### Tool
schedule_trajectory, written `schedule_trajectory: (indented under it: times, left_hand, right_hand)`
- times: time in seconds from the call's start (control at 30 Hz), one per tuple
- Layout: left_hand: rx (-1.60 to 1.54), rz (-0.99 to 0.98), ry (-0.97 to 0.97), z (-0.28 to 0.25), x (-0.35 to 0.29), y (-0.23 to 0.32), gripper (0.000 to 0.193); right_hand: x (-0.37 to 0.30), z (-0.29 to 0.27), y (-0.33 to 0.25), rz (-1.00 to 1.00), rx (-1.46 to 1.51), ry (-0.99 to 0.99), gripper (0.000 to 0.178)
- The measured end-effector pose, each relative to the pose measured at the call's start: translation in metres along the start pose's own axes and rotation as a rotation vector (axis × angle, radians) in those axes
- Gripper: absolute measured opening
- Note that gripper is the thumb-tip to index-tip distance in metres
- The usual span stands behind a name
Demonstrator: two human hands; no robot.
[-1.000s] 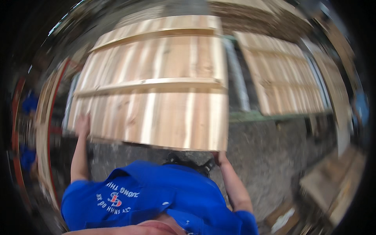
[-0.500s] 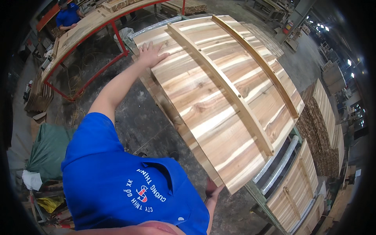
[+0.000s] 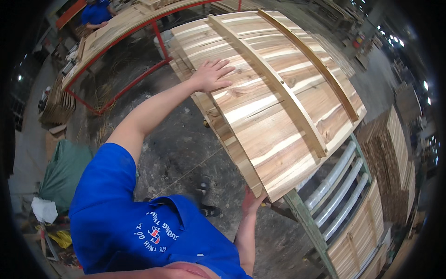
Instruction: The person sits on the floor and handles a small bag and a red scoop, then stands and walks to a workbench. They wipe a wooden panel with a white cloth and later apply a white substance from a small bag onto the wood surface.
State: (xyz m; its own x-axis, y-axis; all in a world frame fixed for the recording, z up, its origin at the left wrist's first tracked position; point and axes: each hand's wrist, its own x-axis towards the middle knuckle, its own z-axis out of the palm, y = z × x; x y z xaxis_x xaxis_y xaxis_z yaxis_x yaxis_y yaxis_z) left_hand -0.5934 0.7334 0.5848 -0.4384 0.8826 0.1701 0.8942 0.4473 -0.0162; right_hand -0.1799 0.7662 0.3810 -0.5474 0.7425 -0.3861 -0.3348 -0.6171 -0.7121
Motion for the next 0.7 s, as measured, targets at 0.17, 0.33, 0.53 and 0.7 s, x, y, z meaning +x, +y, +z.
schedule_trajectory:
  times: [0.17,0.33,0.53,0.7]
  left_hand:
    - [-0.002,-0.007,0.009,0.000,-0.004,0.007,0.072]
    - [0.016,-0.011,0.037,0.003,-0.004,0.010,0.070]
    - [0.066,-0.013,0.016,-0.002,-0.004,0.013,0.069]
    - [0.030,0.002,0.001,-0.003,-0.012,0.013,0.069]
  right_hand:
    - [0.008,-0.006,0.001,-0.012,-0.057,0.009,0.070]
    - [0.022,-0.013,0.012,-0.050,-0.084,0.028,0.072]
    - [0.040,-0.028,0.027,-0.120,-0.172,0.040,0.079]
    - [0.052,-0.022,0.030,-0.102,-0.135,0.169,0.080]
